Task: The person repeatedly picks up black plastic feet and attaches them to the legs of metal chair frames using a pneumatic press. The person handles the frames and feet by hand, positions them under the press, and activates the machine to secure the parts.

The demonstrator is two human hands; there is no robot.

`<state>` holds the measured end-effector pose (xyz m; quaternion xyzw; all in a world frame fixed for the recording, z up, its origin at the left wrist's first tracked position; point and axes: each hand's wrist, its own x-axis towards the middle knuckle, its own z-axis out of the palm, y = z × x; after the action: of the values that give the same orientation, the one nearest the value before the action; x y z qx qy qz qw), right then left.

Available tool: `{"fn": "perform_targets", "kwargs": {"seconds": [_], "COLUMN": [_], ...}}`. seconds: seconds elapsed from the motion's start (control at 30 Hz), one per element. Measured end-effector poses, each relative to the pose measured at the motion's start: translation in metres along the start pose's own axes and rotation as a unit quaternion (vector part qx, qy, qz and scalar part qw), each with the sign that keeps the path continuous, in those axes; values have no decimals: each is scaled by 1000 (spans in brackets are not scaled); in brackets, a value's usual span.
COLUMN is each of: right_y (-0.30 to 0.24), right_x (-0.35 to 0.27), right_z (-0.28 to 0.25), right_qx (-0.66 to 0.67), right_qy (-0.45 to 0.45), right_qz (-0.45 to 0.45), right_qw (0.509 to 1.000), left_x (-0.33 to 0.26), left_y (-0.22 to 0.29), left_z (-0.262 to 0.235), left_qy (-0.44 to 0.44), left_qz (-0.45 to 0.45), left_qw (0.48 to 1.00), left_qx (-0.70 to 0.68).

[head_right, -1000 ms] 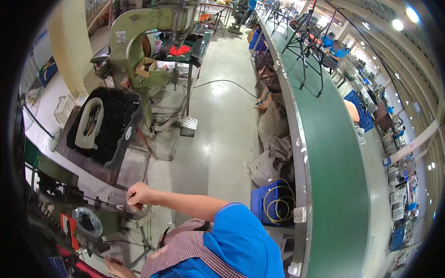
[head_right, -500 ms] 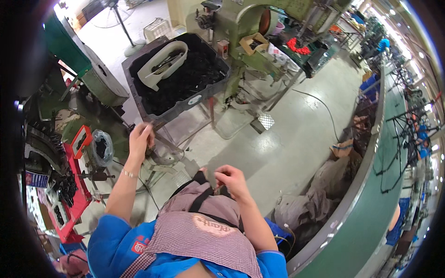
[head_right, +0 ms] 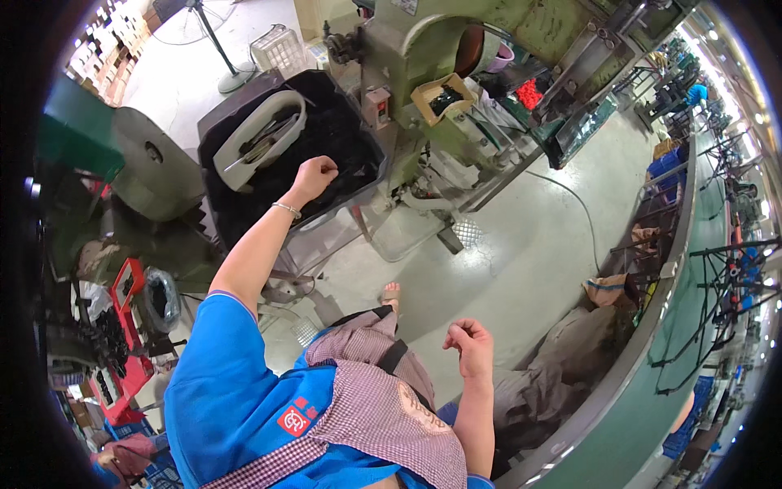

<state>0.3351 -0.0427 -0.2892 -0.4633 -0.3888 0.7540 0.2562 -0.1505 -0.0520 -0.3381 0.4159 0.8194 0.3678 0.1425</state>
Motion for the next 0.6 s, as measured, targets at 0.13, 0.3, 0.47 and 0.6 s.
{"fn": "perform_targets", "kwargs": {"seconds": [0.13, 0.3, 0.47, 0.6], "right_y": [-55, -120, -190, -228], "right_x": [56, 124, 194, 247], "right_z": [0, 4, 22, 30], "right_qx": [-41, -75, -45, -2], "right_qy": [12, 22, 72, 53], "right_qz": [-26, -76, -213, -260], "right_qw": [999, 994, 973, 964], "left_x": [30, 49, 60, 64], "left_y": [11, 11, 8, 8], "left_z": [40, 51, 51, 58], "left_qy": [31, 23, -4, 34], "left_qz": [-114, -28, 39, 73], "left_qw": [976, 961, 957, 959], "left_qx": [184, 275, 288, 271]}}
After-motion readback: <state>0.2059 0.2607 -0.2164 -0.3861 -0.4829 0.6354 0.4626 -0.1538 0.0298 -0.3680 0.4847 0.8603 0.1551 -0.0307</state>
